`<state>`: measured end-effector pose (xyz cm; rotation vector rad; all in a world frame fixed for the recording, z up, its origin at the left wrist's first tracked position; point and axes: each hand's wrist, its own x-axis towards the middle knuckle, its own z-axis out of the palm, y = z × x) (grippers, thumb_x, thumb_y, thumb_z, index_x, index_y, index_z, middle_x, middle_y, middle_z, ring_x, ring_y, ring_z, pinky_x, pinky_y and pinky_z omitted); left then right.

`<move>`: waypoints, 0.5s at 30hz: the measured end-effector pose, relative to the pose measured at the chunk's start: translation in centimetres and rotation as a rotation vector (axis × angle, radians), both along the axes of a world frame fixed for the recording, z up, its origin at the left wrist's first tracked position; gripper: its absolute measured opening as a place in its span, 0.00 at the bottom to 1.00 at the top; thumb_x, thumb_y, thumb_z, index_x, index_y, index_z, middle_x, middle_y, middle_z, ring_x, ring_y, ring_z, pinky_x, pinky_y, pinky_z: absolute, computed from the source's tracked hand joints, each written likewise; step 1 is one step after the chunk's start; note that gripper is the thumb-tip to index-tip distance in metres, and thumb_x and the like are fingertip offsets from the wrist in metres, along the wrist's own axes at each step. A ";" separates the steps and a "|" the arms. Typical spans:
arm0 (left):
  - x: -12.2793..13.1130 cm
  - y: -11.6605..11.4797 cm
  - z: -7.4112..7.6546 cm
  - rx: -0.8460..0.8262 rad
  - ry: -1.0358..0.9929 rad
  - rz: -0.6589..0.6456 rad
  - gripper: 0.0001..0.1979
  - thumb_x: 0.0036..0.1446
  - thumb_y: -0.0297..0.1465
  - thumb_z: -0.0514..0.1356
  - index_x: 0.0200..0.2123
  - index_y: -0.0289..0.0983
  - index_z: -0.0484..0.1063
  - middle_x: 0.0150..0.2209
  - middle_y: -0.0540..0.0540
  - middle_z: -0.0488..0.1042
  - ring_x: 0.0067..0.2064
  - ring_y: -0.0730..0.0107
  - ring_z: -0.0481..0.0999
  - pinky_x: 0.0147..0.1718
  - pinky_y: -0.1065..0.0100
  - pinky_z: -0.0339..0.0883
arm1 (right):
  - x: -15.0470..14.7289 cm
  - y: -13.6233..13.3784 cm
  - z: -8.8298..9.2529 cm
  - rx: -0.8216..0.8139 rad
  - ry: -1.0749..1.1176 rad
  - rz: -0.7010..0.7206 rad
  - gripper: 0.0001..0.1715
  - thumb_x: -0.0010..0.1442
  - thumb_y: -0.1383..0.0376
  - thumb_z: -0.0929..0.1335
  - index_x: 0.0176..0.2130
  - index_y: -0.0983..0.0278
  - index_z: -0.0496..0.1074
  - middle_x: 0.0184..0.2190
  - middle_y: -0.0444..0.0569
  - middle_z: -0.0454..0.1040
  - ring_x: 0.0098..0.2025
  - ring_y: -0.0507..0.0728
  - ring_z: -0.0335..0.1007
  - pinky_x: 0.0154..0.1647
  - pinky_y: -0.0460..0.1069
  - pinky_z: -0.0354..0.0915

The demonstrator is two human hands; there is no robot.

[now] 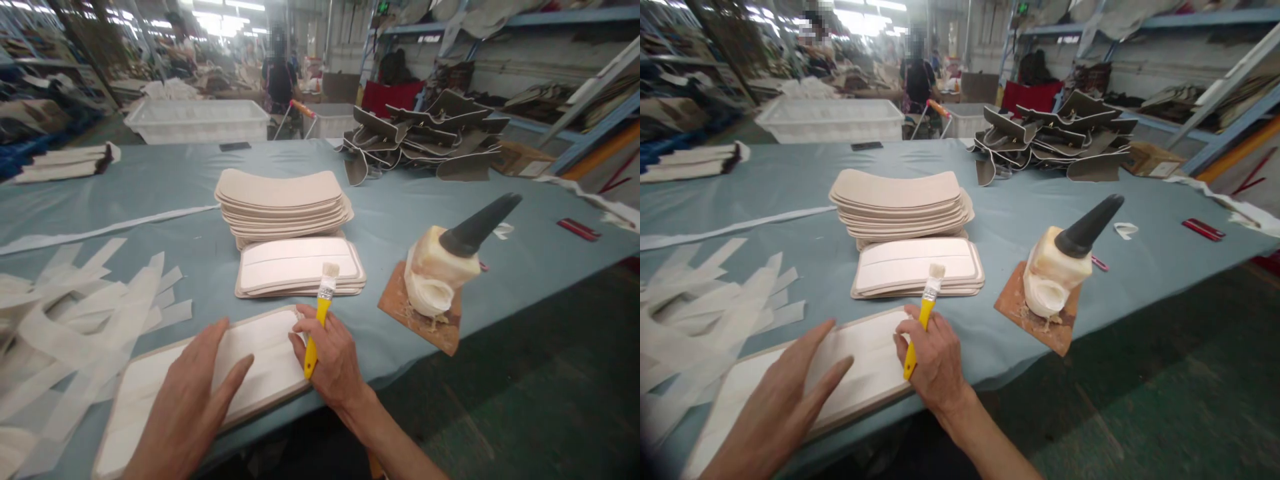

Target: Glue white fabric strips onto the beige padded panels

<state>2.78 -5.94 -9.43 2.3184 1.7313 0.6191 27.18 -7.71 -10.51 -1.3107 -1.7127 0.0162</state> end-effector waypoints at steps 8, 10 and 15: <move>5.3 13.6 2.9 -0.256 -0.251 0.242 0.28 0.56 0.49 0.57 0.52 0.36 0.74 0.50 0.37 0.81 0.47 0.52 0.81 0.50 0.57 0.71 | 7.3 6.1 -0.8 -0.160 0.035 -0.426 0.12 0.67 0.60 0.69 0.48 0.61 0.71 0.51 0.60 0.80 0.49 0.68 0.75 0.50 0.60 0.69; 5.5 14.9 2.4 -0.265 -0.258 0.265 0.23 0.54 0.47 0.59 0.46 0.38 0.76 0.46 0.39 0.82 0.48 0.50 0.81 0.50 0.58 0.70 | 8.7 7.8 -1.2 -0.292 0.008 -0.515 0.15 0.66 0.57 0.69 0.50 0.62 0.72 0.42 0.57 0.80 0.43 0.67 0.75 0.44 0.57 0.67; 5.4 15.4 1.1 -0.269 -0.336 0.326 0.19 0.49 0.47 0.63 0.37 0.39 0.76 0.41 0.38 0.82 0.49 0.47 0.79 0.50 0.56 0.68 | 9.4 9.2 -2.4 -0.357 -0.105 -0.507 0.14 0.66 0.57 0.69 0.48 0.62 0.73 0.34 0.52 0.76 0.39 0.64 0.71 0.40 0.52 0.61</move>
